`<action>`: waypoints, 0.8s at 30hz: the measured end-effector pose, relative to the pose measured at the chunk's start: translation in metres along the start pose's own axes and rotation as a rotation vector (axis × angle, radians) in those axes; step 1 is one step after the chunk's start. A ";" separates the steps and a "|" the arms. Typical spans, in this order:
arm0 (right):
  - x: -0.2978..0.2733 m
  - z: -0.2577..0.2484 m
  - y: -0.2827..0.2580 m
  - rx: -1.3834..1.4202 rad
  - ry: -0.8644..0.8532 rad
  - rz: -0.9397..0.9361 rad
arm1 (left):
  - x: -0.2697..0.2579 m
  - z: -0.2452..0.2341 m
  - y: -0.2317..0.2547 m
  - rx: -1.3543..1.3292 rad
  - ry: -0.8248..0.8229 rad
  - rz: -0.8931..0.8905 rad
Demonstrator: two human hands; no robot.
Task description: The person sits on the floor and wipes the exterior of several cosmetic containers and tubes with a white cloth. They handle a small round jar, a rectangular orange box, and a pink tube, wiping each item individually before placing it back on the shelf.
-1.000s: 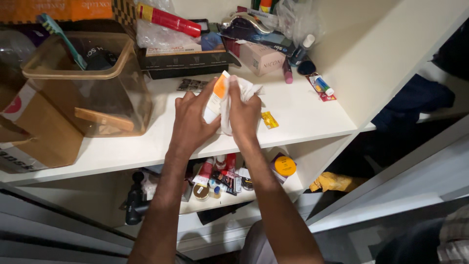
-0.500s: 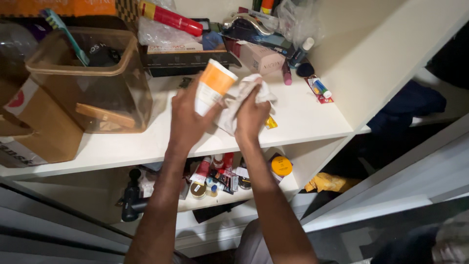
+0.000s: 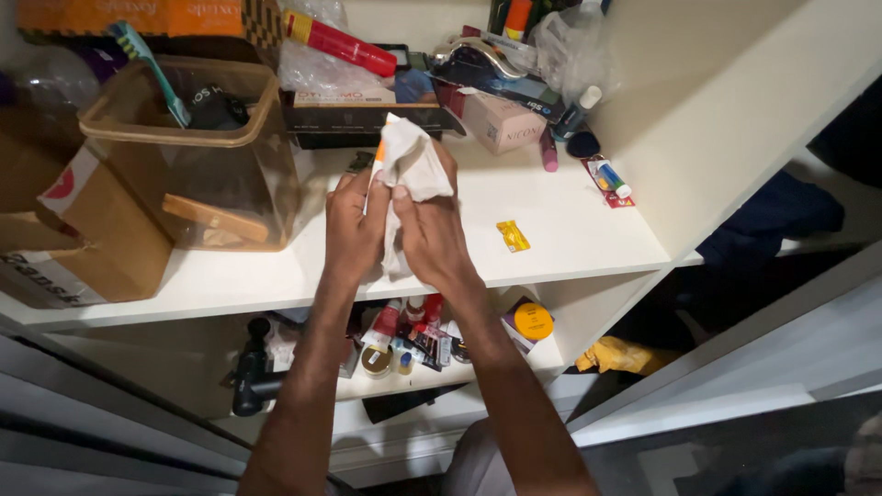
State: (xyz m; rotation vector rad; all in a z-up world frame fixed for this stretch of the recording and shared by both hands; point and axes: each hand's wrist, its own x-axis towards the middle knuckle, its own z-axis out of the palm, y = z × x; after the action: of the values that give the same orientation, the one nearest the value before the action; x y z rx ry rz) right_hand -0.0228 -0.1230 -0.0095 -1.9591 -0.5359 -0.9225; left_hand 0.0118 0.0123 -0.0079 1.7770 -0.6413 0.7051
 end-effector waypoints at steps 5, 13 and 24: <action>0.012 0.000 -0.009 -0.160 0.030 -0.029 | 0.001 0.001 0.006 -0.077 0.021 0.032; 0.015 -0.002 -0.017 -0.047 0.029 -0.097 | 0.003 -0.006 0.020 -0.142 0.022 -0.033; 0.011 -0.002 -0.016 0.126 0.126 0.027 | 0.000 0.002 0.015 -0.127 0.046 -0.133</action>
State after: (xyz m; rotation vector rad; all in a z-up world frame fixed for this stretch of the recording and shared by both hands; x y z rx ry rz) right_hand -0.0274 -0.1160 0.0078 -1.7789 -0.4820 -0.9648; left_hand 0.0012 0.0056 0.0010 1.6647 -0.5208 0.5999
